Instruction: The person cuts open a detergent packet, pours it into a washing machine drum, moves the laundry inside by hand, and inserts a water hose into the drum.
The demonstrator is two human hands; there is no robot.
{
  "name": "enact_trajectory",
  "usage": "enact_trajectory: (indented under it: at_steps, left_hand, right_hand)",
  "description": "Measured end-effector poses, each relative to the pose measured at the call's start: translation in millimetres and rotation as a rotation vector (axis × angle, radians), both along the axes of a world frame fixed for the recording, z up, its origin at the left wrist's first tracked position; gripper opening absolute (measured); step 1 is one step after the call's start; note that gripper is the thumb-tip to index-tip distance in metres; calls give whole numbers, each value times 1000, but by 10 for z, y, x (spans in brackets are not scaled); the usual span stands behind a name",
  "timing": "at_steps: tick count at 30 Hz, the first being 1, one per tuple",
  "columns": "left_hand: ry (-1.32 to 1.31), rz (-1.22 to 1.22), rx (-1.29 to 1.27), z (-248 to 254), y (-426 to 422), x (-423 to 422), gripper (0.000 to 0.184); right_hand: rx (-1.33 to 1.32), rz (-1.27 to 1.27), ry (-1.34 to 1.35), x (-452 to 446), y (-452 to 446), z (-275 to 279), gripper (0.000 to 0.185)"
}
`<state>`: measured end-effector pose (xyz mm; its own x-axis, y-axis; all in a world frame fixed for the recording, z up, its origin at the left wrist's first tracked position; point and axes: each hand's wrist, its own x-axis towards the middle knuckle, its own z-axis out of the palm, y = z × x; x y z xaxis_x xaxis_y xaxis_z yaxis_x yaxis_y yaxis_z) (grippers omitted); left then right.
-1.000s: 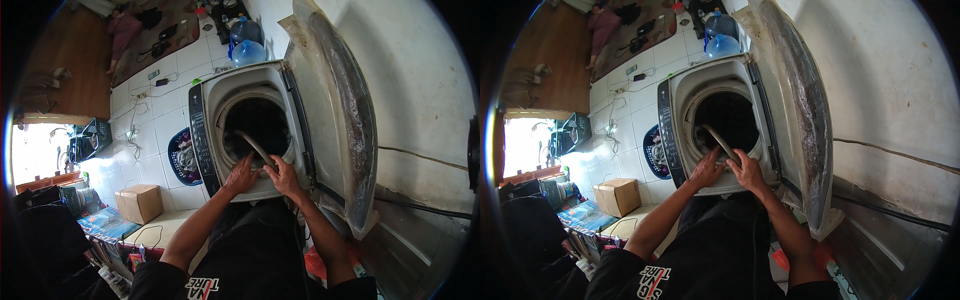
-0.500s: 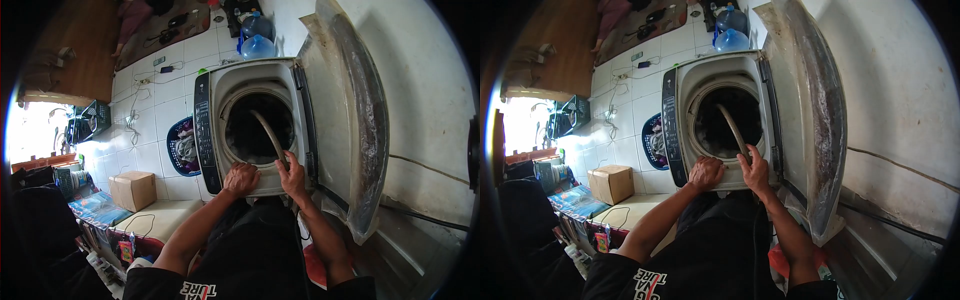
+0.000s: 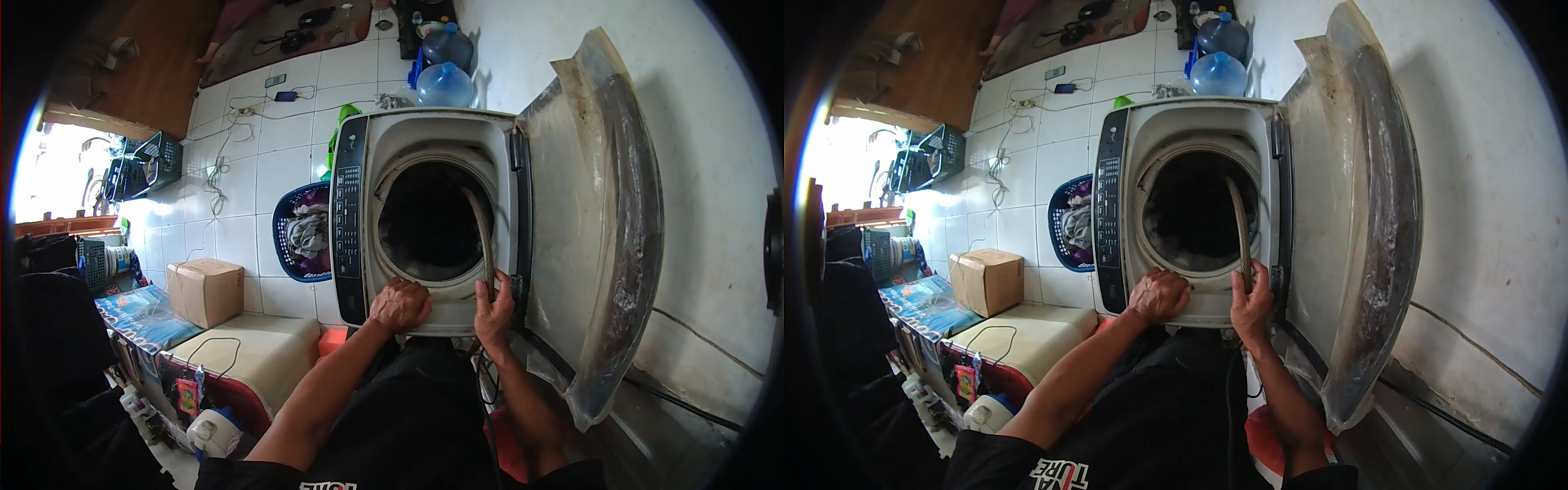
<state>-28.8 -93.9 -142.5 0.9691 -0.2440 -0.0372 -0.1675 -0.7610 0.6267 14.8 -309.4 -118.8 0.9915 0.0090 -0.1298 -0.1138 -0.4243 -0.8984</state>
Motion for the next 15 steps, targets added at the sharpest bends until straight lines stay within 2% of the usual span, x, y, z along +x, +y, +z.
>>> enact_trajectory:
  at_steps: [4,9,15]
  left_hand:
    - [-78,18,-47,-34,6,5,17]
    - [42,-11,3,0,13,6,20]
    - [19,1,-4,21,16,19,19]
  right_hand:
    - [-76,37,-40,12,-1,-19,34]
    - [-58,85,-29,30,7,-28,35]
    - [-37,153,80,55,79,31,39]
